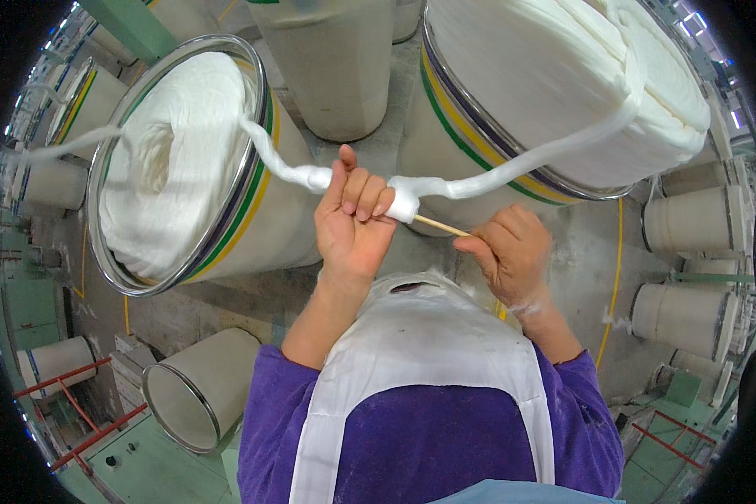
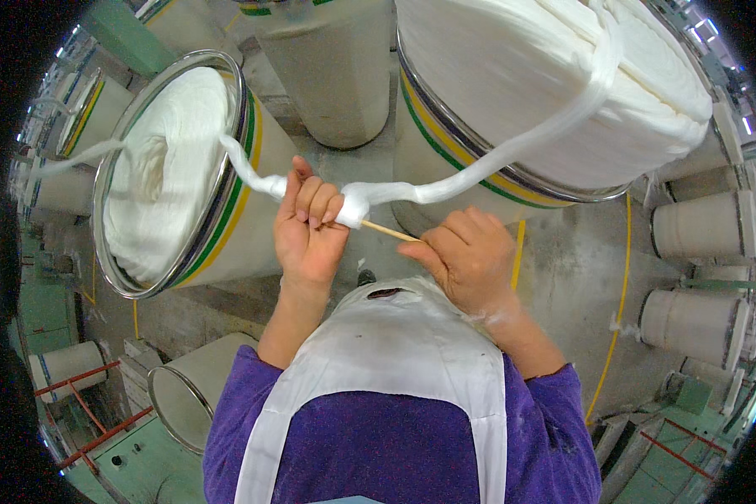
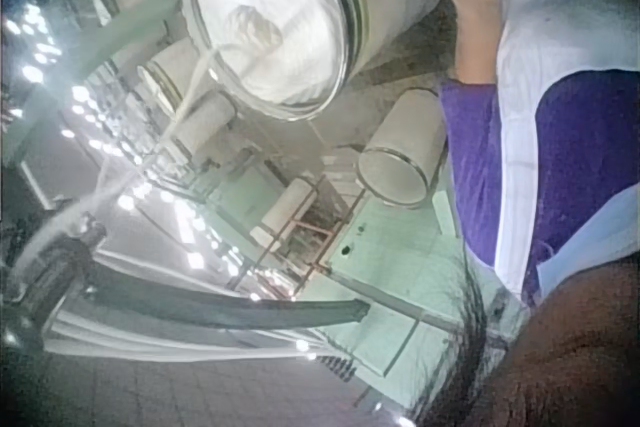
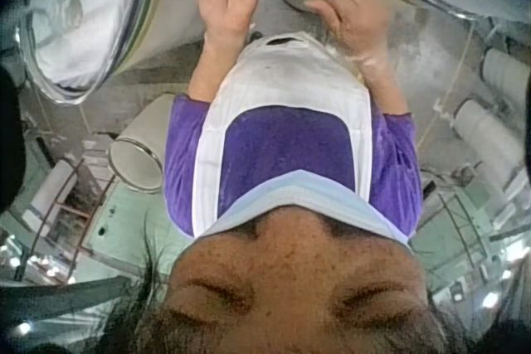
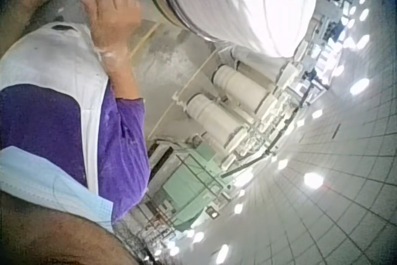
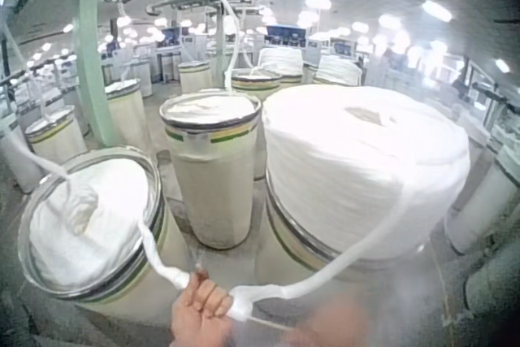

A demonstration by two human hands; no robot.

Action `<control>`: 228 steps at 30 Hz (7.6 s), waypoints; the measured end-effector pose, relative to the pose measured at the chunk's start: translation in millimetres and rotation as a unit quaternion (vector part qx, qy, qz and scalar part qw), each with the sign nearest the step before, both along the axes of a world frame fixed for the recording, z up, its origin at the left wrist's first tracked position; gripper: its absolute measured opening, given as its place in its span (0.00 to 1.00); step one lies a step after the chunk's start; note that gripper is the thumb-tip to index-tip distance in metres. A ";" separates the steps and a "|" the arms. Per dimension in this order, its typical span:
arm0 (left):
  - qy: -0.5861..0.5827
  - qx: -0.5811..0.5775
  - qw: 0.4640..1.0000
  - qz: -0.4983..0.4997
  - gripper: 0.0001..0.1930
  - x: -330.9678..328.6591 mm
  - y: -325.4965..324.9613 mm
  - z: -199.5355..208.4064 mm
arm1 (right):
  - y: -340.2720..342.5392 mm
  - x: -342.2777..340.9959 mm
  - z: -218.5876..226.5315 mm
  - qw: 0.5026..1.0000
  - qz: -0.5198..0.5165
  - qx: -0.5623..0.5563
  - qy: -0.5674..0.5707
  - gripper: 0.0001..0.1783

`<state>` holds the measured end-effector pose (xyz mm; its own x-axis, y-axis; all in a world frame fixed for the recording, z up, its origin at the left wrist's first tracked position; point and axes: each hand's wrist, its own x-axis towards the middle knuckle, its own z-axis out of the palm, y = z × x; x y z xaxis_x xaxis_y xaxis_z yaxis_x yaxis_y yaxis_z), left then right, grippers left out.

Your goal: The person pulls white textile roving from large cylindrical containers, uses a thin wooden stick to guide and separate strands, and places the roving into other containers. The person then moves to a different area and places metal lids on several containers.

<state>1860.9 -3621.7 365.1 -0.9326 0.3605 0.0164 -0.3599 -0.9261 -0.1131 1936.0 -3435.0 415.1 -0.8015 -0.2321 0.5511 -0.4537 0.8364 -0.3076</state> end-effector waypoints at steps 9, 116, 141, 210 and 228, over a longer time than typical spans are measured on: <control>0.011 -0.018 0.999 0.025 0.10 -9.6 -8.9 -5.3 | 3.3 0.8 -7.1 0.999 -0.002 -0.032 -0.030 0.11; -0.347 -0.731 0.533 -0.247 0.07 -242.2 833.5 -475.8 | 1094.6 -877.8 -165.4 0.948 0.084 -0.095 -0.292 0.26; -0.611 -0.530 0.567 0.154 0.10 -556.6 932.0 -376.7 | 1062.0 -1695.1 -158.0 0.961 -0.154 0.232 -0.009 0.21; -0.373 -0.874 -0.265 0.164 0.14 -284.2 715.4 -3.9 | 547.7 -980.7 -37.8 0.971 -0.013 0.234 -0.051 0.24; -0.311 -0.859 -0.295 0.281 0.15 -269.0 670.8 -6.4 | 552.5 -809.8 -58.1 0.706 0.606 -0.067 -0.361 0.28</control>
